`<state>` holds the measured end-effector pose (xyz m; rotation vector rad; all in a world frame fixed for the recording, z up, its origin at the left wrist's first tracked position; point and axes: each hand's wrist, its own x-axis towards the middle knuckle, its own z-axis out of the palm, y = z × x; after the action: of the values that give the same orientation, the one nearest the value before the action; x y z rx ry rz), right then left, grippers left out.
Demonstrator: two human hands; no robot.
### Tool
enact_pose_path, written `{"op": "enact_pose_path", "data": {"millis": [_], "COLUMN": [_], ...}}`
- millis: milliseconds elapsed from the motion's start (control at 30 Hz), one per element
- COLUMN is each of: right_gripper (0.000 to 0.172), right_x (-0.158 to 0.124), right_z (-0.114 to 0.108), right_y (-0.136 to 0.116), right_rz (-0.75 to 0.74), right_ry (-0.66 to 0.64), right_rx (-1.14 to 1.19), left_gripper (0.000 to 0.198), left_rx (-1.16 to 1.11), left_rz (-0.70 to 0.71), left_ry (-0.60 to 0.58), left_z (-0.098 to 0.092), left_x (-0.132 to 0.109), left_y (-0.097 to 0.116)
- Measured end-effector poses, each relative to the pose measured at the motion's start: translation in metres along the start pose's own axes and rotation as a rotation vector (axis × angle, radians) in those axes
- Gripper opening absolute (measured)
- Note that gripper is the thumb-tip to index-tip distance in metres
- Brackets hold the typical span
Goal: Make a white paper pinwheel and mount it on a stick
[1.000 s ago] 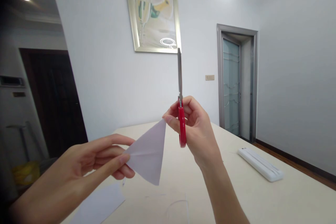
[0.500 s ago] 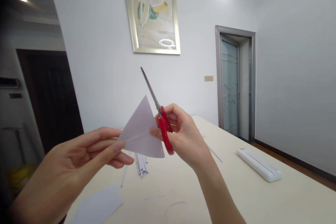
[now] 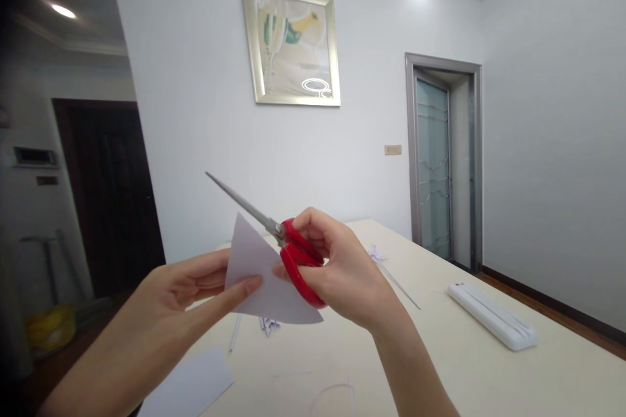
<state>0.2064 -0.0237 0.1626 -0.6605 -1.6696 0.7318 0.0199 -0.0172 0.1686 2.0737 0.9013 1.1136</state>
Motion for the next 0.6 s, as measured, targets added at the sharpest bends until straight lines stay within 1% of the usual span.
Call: {"op": "enact_pose_path", "data": {"millis": [100,267,367,467,600], "right_gripper": [0.024,0.027,0.026,0.024,0.021], "right_x": [0.001,0.002,0.003,0.002,-0.001], "right_z": [0.001,0.002,0.002,0.001,0.002], "right_y": [-0.001,-0.001,-0.001,-0.002,-0.004], "right_rz": [0.006,0.028,0.036,0.034,0.033], "right_ry": [-0.05,-0.115,-0.132,-0.153,-0.165], "right_rx": [-0.004,0.063,0.055,0.043,0.031], "left_gripper": [0.026,0.022,0.018,0.015,0.012], "left_rx": [-0.082,-0.265,-0.298,-0.324,-0.341], "left_rz": [-0.011,-0.025,-0.044,-0.049,-0.004], "left_ry": [0.006,-0.003,0.009,0.053,0.143], "left_z": [0.002,0.005,0.008,0.011,0.012], "left_x": [0.002,0.005,0.007,0.008,0.008], "left_y": [-0.001,-0.002,-0.001,0.001,0.0]}}
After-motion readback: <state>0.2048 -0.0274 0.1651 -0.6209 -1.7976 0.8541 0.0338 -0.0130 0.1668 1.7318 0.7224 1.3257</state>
